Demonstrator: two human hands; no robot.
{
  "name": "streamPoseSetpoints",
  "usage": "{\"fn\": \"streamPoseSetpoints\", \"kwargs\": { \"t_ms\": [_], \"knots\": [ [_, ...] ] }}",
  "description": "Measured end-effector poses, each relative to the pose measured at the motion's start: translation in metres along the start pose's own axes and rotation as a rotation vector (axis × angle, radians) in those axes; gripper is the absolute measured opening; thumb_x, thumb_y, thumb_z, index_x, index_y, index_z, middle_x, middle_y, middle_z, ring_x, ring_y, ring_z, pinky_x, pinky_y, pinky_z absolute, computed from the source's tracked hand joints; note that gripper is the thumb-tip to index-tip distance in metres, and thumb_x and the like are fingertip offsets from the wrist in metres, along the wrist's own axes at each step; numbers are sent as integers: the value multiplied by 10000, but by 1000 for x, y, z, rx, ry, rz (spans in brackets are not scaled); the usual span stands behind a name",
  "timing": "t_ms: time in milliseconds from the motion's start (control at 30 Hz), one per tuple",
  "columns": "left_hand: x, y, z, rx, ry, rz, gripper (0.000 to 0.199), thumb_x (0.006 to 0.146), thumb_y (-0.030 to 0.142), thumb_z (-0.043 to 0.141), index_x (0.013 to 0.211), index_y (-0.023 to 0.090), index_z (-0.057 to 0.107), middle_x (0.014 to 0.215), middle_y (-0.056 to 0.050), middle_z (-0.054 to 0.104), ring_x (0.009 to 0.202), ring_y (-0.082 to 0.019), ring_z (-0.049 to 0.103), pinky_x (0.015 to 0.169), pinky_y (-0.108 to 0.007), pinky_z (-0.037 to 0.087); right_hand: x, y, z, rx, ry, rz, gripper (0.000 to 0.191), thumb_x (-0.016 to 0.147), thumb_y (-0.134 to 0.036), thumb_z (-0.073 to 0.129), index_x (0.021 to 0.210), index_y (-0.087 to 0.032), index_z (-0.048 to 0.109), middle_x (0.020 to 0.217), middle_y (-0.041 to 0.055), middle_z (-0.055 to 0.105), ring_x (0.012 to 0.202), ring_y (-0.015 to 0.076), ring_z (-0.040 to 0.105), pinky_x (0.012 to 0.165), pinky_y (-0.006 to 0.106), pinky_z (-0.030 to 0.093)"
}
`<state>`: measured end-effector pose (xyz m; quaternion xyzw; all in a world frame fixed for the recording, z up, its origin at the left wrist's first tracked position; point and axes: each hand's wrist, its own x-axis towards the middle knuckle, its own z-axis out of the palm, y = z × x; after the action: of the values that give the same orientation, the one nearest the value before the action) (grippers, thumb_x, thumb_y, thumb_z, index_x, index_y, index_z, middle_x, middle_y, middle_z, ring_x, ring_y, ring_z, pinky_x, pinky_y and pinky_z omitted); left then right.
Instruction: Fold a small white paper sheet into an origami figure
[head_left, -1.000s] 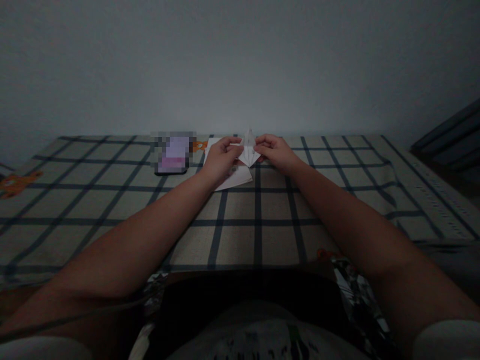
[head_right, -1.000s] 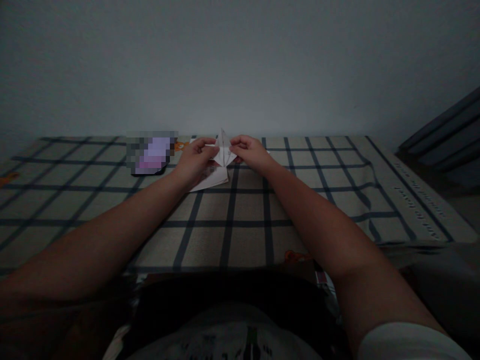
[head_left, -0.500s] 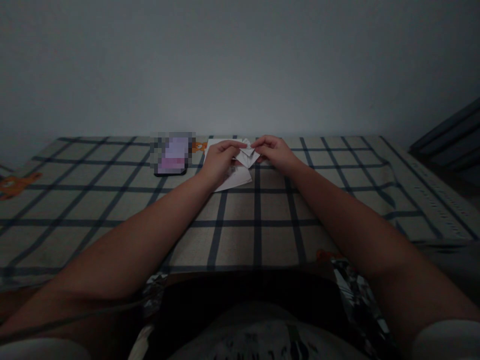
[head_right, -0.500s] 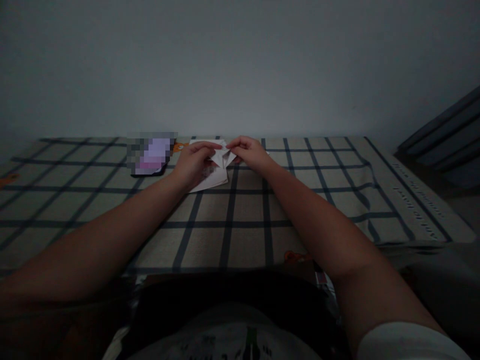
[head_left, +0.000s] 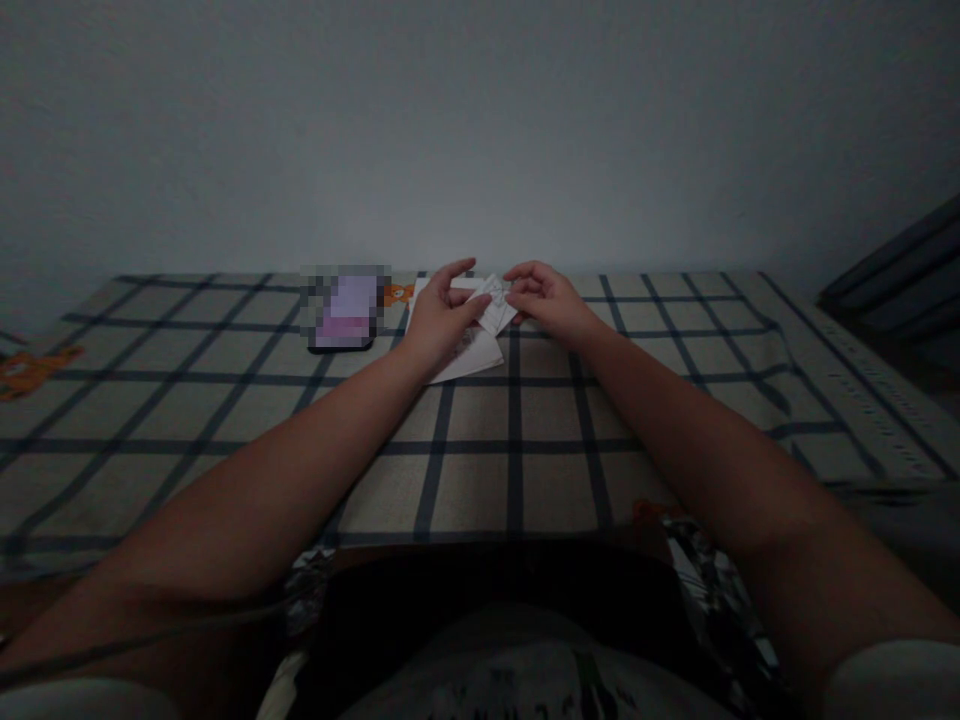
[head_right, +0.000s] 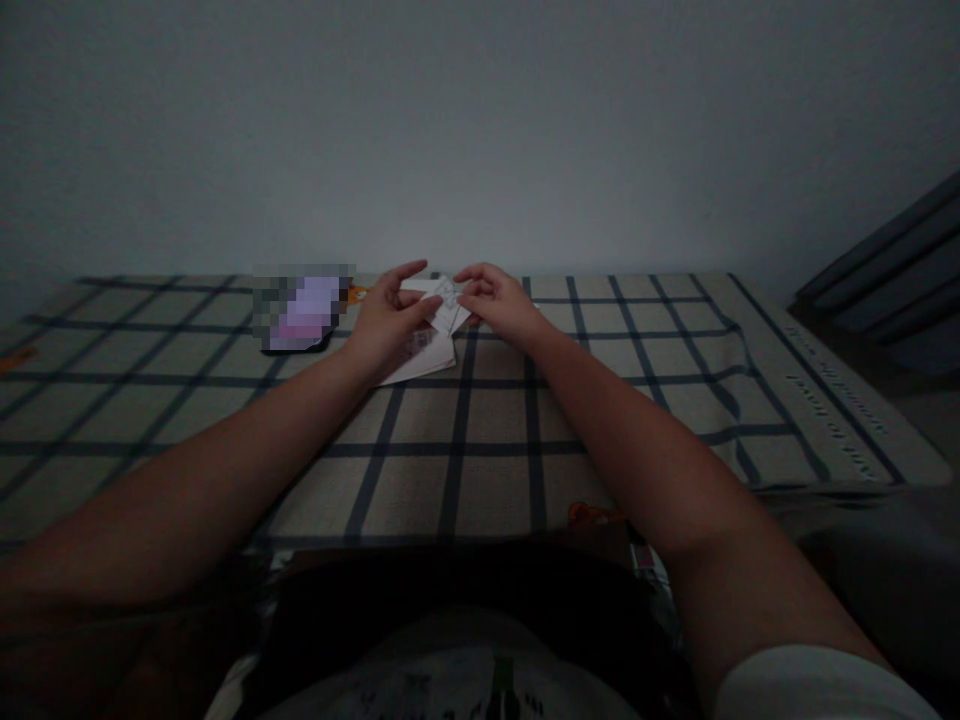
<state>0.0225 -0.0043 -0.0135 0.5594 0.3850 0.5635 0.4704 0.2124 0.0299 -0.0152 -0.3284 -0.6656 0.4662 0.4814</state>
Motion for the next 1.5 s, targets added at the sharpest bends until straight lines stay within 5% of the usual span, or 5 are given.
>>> {"fn": "streamPoseSetpoints", "kwargs": {
  "t_ms": [233, 367, 533, 900, 1500],
  "knots": [
    [-2, 1, 1, 19, -63, -91, 312, 786, 431, 823, 856, 137, 747, 771, -56, 730, 618, -119, 613, 579, -231, 473, -3, -7, 4, 19, 6, 29, 228, 860, -132, 684, 1060, -217, 614, 737, -46, 613, 668, 110, 623, 609, 216, 529],
    [0, -4, -3, 61, -69, -24, 384, 743, 496, 850, 864, 139, 773, 760, -57, 733, 612, -124, 604, 555, -234, 435, -4, -10, 5, 16, -18, 101, 39, 926, -208, 672, 934, -181, 646, 791, 2, 676, 694, 112, 647, 629, 228, 544],
    [2, -6, -4, 81, -60, -11, 401, 734, 530, 854, 849, 152, 782, 756, -56, 737, 620, -124, 607, 559, -233, 444, -2, -10, 3, -51, 8, 47, 178, 889, -207, 734, 776, -184, 598, 718, -13, 656, 677, 112, 631, 645, 233, 535],
    [-1, 2, -1, 61, -56, 21, 452, 748, 577, 837, 875, 146, 781, 762, -41, 726, 646, -125, 614, 590, -238, 504, -5, -8, 3, -105, -37, 43, 350, 911, -465, 749, 762, -188, 596, 699, -11, 630, 649, 113, 590, 600, 230, 487],
    [-2, 2, 0, -33, -113, -115, 373, 708, 410, 905, 922, 143, 755, 879, -69, 771, 649, -112, 677, 557, -196, 528, -8, -16, 5, -202, -48, -1, 422, 915, -565, 723, 765, -198, 577, 673, -21, 595, 634, 120, 566, 600, 240, 463]
  ]
}}
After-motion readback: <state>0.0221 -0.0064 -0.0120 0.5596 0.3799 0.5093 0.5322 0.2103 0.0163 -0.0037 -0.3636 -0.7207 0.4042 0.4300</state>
